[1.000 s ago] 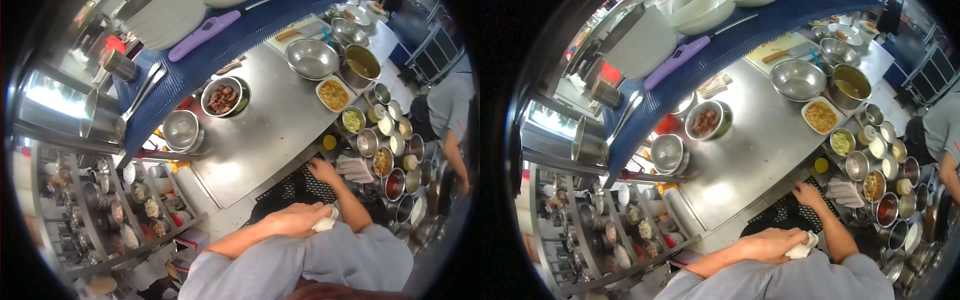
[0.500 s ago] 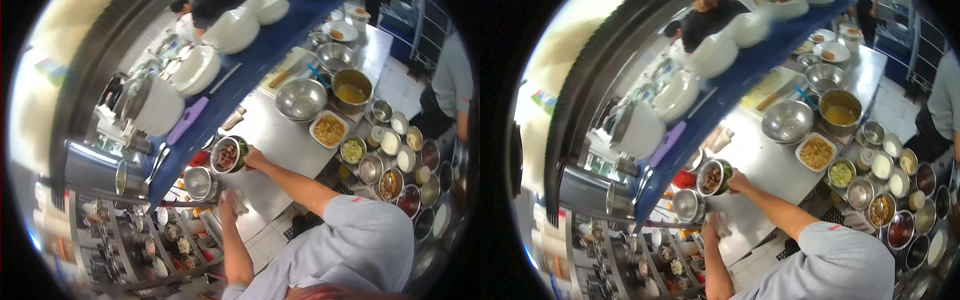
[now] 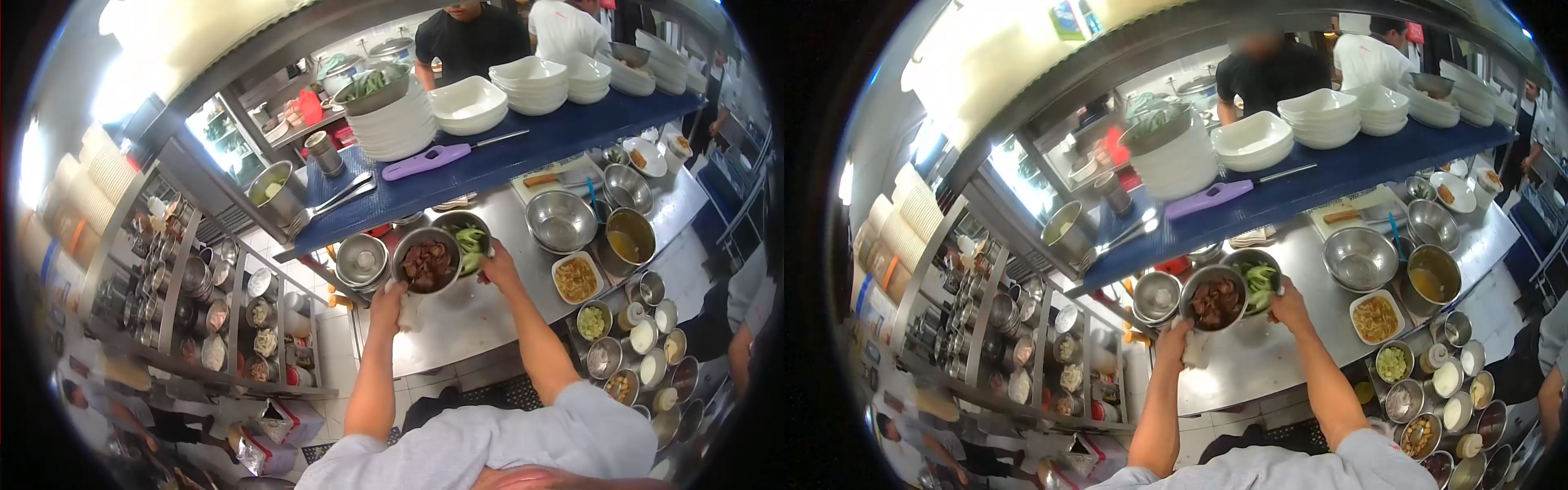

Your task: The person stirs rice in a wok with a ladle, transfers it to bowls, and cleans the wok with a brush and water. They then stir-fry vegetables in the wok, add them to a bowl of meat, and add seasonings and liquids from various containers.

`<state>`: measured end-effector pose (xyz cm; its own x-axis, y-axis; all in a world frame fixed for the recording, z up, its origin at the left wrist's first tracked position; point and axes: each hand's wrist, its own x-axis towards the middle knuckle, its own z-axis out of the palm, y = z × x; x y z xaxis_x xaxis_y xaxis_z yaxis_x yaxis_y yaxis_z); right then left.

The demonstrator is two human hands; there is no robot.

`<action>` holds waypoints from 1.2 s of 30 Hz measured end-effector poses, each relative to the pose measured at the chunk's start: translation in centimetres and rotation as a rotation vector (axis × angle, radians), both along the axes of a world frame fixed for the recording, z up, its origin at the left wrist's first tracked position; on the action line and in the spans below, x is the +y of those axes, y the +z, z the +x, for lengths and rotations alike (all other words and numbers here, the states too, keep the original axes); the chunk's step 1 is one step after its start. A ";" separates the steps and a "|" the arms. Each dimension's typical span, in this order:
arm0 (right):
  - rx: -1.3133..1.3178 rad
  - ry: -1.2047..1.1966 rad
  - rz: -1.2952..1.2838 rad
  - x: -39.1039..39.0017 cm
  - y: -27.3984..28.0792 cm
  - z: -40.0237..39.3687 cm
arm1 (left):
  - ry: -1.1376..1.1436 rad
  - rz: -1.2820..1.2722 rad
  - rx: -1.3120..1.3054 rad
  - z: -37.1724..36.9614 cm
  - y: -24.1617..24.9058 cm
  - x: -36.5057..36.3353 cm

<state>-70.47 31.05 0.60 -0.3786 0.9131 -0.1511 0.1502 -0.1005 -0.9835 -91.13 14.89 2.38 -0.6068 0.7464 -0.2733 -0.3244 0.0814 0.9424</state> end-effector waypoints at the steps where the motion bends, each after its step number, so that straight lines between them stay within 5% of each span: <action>1: 0.045 -0.016 -0.049 -0.8 -0.6 1.0 | 0.005 -0.005 -0.002 0.4 0.6 -1.9; 4: 0.143 -0.152 -0.141 -5.2 -3.0 4.5 | 0.015 -0.114 -0.040 0.0 -0.9 -7.2; 9: 0.208 -0.265 -0.327 -15.9 -6.7 9.6 | 0.000 -0.230 -0.097 -2.2 -14.2 -11.8; 11: 0.167 -0.301 -0.324 -20.6 -8.5 10.7 | -0.091 -0.229 -0.174 -1.6 -15.7 -12.7; 15: 0.093 -0.373 -0.318 -29.3 -7.9 11.6 | -0.946 -0.217 -0.539 0.4 -14.7 -13.8; 16: 0.057 -0.359 -0.346 -31.4 -8.1 11.6 | -1.057 -0.187 -0.548 1.2 -17.6 -13.9; 19: -0.030 -0.474 -0.387 -38.0 -6.3 11.0 | -1.334 -0.422 -0.586 3.6 -15.9 -14.8; 21: -0.054 -0.523 -0.365 -41.3 -6.3 11.4 | -1.722 -0.231 -0.130 4.9 -14.4 -14.8; 26: 0.870 -1.005 -0.395 -51.0 -13.8 13.2 | -1.802 -0.494 -0.057 8.0 -12.9 -17.8; 28: 0.569 -1.485 -0.450 -53.2 -19.0 12.5 | -1.719 -0.510 -0.061 8.8 -15.5 -18.5; 30: 0.643 -1.673 -0.494 -57.0 -23.0 12.3 | -1.861 -0.668 -0.009 9.5 -16.2 -19.6; 32: 0.838 -1.705 -0.507 -60.1 -23.6 10.9 | -1.695 -0.634 -0.175 9.4 -17.1 -19.1; 36: 1.020 -1.954 -0.572 -62.8 -24.7 9.5 | -1.868 -0.461 0.255 9.5 -16.8 -18.1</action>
